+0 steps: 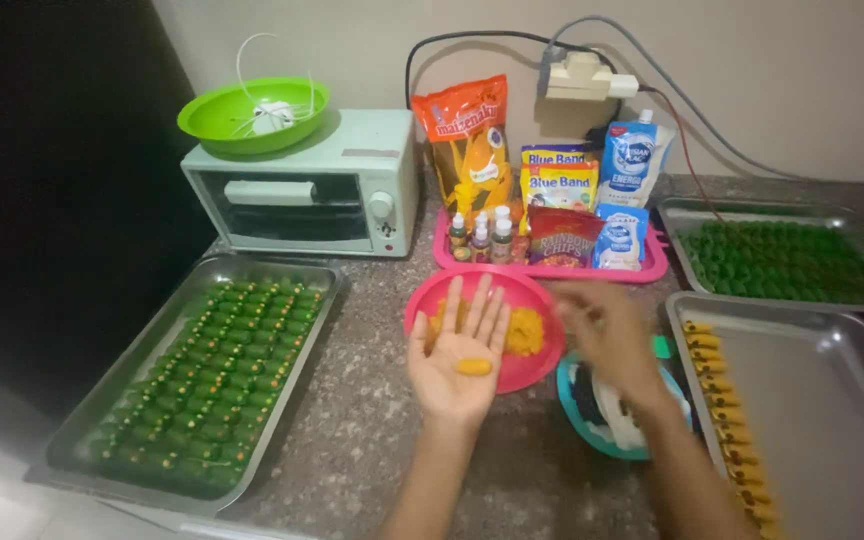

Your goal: Shaping small pieces of yellow dough into textured pastries using a plastic comb and arranging them on a metal tray.

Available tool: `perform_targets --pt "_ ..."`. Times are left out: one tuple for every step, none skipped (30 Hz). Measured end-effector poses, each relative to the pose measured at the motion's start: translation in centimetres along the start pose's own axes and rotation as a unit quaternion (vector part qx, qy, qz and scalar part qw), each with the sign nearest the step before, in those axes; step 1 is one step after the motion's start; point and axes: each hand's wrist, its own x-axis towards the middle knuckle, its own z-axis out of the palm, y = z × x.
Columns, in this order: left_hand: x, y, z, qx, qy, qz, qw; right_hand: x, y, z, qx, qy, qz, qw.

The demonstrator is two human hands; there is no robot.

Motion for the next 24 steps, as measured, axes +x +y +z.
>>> perform_targets --pt "-0.2 0.0 0.3 -0.007 -0.013 -0.003 1.000 0.9 2.0 -1.0 -0.098 -0.023 0.040 0.994" --pt "-0.4 -0.2 0.6 -0.016 -0.026 -0.007 1.000 1.8 4.1 -2.2 -0.196 -0.047 0.080 0.976" --pt "-0.7 -0.2 0.3 -0.019 -0.024 -0.009 0.999 1.2 7.3 -1.9 -0.199 -0.048 0.082 0.975" --pt "-0.6 -0.2 0.4 -0.018 -0.030 -0.016 0.999 1.2 10.4 -1.6 -0.251 -0.067 0.147 0.954" --pt "-0.5 -0.1 0.5 -0.018 -0.035 -0.024 0.999 1.2 13.5 -1.4 -0.301 -0.084 0.211 0.926" --pt "-0.5 -0.1 0.3 -0.018 -0.038 -0.026 0.999 1.1 14.7 -1.1 -0.302 -0.081 0.211 0.926" --pt "-0.5 0.0 0.1 -0.021 -0.033 -0.029 0.999 1.0 15.8 -0.7 -0.326 -0.136 0.180 0.918" --pt "-0.3 0.2 0.0 -0.023 -0.030 -0.030 0.999 1.2 16.9 -0.3 -0.349 -0.189 0.145 0.906" --pt "-0.2 0.2 0.1 -0.023 -0.034 -0.031 0.999 1.4 16.7 -0.4 -0.350 -0.186 0.142 0.907" --pt "-0.2 0.4 0.2 -0.026 -0.027 -0.031 0.999 1.4 16.6 -0.4 -0.376 -0.192 0.156 0.893" --pt "-0.3 0.5 0.1 -0.029 -0.020 -0.032 0.999 1.5 16.4 -0.3 -0.402 -0.198 0.170 0.877" --pt "-0.2 0.6 0.2 -0.029 -0.021 -0.030 0.999 1.5 15.6 -0.3 -0.402 -0.199 0.167 0.878" --pt "-0.1 0.6 0.3 -0.032 -0.020 -0.030 0.999 1.6 14.9 -0.4 -0.367 -0.179 0.199 0.891" --pt "-0.2 0.6 0.2 -0.036 -0.016 -0.030 0.999 1.2 14.2 -0.5 -0.332 -0.159 0.233 0.900" --pt "-0.1 0.8 -0.1 -0.035 -0.014 -0.029 0.999 1.6 13.8 -0.6 -0.331 -0.161 0.233 0.900" --pt "0.1 0.9 -0.4 -0.032 -0.031 -0.033 0.998 2.1 13.4 -0.8 -0.306 -0.168 0.236 0.907" --pt "0.3 1.0 -0.6 -0.028 -0.048 -0.037 0.998 2.6 13.0 -1.1 -0.281 -0.175 0.238 0.913" --pt "0.2 1.0 -0.5 -0.028 -0.048 -0.036 0.998 2.5 14.7 -0.9 -0.280 -0.176 0.237 0.913" --pt "0.1 1.1 -0.4 -0.027 -0.048 -0.038 0.998 2.4 16.4 -0.7 -0.285 -0.157 0.243 0.914" --pt "0.0 1.1 -0.3 -0.026 -0.049 -0.040 0.998 2.3 18.1 -0.5 -0.290 -0.137 0.249 0.914" --pt "0.0 1.1 -0.3 -0.026 -0.049 -0.039 0.998 1.9 17.9 -0.8 -0.289 -0.138 0.248 0.914" --pt "0.0 1.1 -0.3 -0.030 -0.050 -0.042 0.997 1.6 17.6 -1.0 -0.232 -0.106 0.202 0.946" --pt "0.0 1.2 -0.3 -0.034 -0.051 -0.045 0.997 1.2 17.4 -1.2 -0.172 -0.072 0.155 0.970" --pt "0.0 1.2 -0.4 -0.034 -0.050 -0.043 0.997 1.5 17.4 -1.5 -0.171 -0.074 0.155 0.970"
